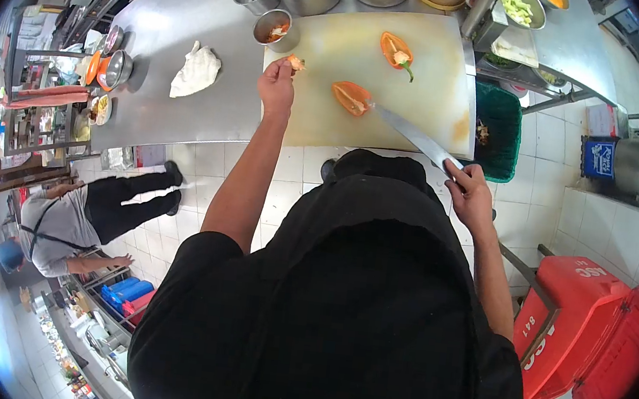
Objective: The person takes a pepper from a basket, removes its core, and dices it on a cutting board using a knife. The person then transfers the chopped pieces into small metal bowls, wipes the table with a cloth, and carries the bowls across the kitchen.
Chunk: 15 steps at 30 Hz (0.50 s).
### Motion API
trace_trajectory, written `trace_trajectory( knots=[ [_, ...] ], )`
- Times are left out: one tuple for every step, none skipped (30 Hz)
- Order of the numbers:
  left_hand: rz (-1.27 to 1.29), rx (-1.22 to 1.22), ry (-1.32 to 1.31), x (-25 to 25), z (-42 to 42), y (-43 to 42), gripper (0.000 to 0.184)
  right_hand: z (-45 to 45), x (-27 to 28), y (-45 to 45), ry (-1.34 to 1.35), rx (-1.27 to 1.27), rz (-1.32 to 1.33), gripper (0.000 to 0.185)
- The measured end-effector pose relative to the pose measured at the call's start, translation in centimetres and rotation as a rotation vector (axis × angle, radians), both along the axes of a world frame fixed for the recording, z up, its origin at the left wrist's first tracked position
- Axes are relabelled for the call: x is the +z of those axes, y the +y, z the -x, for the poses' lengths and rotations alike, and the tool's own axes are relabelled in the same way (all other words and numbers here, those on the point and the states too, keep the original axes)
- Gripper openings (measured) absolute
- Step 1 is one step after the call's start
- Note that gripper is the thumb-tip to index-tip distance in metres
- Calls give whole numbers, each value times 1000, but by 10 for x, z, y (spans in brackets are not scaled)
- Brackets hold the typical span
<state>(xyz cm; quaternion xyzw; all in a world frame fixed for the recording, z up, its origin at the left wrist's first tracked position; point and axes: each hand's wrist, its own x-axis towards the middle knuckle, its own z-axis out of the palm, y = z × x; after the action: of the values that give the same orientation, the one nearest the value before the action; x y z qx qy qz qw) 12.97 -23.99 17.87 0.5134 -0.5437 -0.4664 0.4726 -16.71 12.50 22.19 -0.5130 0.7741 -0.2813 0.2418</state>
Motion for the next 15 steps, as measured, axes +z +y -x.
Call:
trace_trajectory(
  knots=[
    [-13, -17, 7, 5, 4, 3, 21, 1, 1, 6, -70, -40, -11, 45],
    [-25, -38, 15, 10, 9, 6, 21, 4, -3, 12, -92, -69, 43, 45],
    [-40, -64, 26, 15, 18, 10, 21, 6, -12, 20, -110, -104, 97, 46],
    [-19, -106, 43, 17, 28, 13, 22, 8, -15, 29, -124, -146, 148, 46],
    [-5, -156, 66, 19, 41, 17, 22, 11, -19, 37, -149, -207, 165, 47],
    [8, -208, 91, 21, 59, 25, 22, 16, -28, 47, -166, -281, 191, 47],
    [-23, -232, 110, 28, 80, 35, 22, 20, -33, 54, -175, -360, 183, 47],
    [-33, -292, 72, 36, 104, 43, 23, 24, -38, 62, -186, -435, 178, 48],
    [-36, -346, 30, 44, 129, 54, 24, 27, -38, 68, -187, -508, 183, 46],
    [-37, -394, -15, 51, 151, 65, 25, 31, -39, 74, -190, -571, 195, 45],
    [7, -498, -70, 59, 175, 73, 26, 35, -41, 81, -196, -628, 209, 44],
    [52, -597, -128, 61, 200, 81, 28, 39, -44, 87, -204, -680, 222, 44],
    [167, -650, -132, 58, 227, 92, 29, 45, -50, 93, -265, -735, 197, 40],
    [283, -703, -135, 54, 247, 99, 30, 45, -45, 95, -343, -784, 182, 40],
    [302, -762, -199, 50, 257, 100, 31, 44, -33, 96, -421, -832, 163, 40]
  ],
)
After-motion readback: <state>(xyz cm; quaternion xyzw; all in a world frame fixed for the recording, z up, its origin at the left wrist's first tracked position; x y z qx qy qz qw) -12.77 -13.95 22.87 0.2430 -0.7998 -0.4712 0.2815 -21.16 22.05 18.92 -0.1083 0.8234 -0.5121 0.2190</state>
